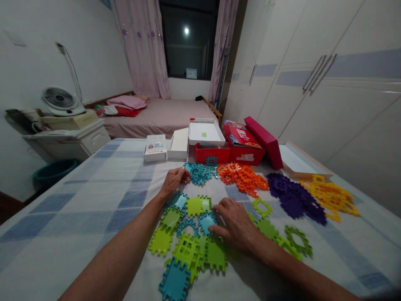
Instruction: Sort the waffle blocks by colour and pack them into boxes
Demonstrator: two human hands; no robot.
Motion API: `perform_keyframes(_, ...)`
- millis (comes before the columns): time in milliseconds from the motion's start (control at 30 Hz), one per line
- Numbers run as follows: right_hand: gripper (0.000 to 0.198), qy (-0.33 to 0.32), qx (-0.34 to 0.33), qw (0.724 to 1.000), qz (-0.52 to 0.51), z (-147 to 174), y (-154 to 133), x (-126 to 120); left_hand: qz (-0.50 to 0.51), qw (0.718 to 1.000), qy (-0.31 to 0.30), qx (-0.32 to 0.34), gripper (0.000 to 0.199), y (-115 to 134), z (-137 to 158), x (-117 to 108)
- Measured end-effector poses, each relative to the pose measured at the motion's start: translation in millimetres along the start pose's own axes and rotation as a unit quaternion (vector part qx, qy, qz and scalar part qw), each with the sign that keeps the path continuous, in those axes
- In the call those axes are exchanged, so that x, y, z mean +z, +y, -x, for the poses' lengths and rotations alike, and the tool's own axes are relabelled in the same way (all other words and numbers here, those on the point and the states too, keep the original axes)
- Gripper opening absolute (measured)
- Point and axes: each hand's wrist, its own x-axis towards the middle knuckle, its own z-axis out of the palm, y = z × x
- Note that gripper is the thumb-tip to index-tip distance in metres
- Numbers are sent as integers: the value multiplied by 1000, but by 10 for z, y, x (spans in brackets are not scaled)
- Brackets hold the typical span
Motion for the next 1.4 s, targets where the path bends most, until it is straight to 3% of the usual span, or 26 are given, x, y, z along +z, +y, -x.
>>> perform_keyframes(133,35,-20,25,999,-28,-77,-136,37,1,1000,0,5,53,-16,-6,-1)
perform_keyframes(333,4,-28,37,983,-178,-82,-20,-106,12,1000,8,4,52,6,-9,22)
perform_keyframes(500,8,45,67,960,-267,-712,101,-304,18,1000,16,4,53,21,-4,25)
perform_keyframes(567,18,110,94,958,-249,-968,116,-340,23,999,22,1,53,21,-3,18)
perform_keyframes(633,29,173,76,964,-189,-1085,89,-324,29,999,31,-5,54,20,-5,12)
perform_keyframes(700,33,159,-7,977,-139,-1046,22,-259,30,999,42,-9,54,17,-10,9)
perform_keyframes(767,33,75,-109,985,-114,-909,-60,-172,26,998,52,-6,54,15,-14,11)
perform_keyframes(833,36,5,-165,983,-86,-760,-122,-93,24,998,58,1,54,13,-17,14)
perform_keyframes(1033,29,-27,-114,993,-24,-518,-51,-56,21,998,58,4,53,5,-11,15)
perform_keyframes(1267,24,-52,-47,997,15,-16,313,-281,27,998,63,6,49,7,-19,21)
perform_keyframes(1400,20,-40,-37,998,20,44,291,-364,35,997,62,5,49,-8,-34,27)
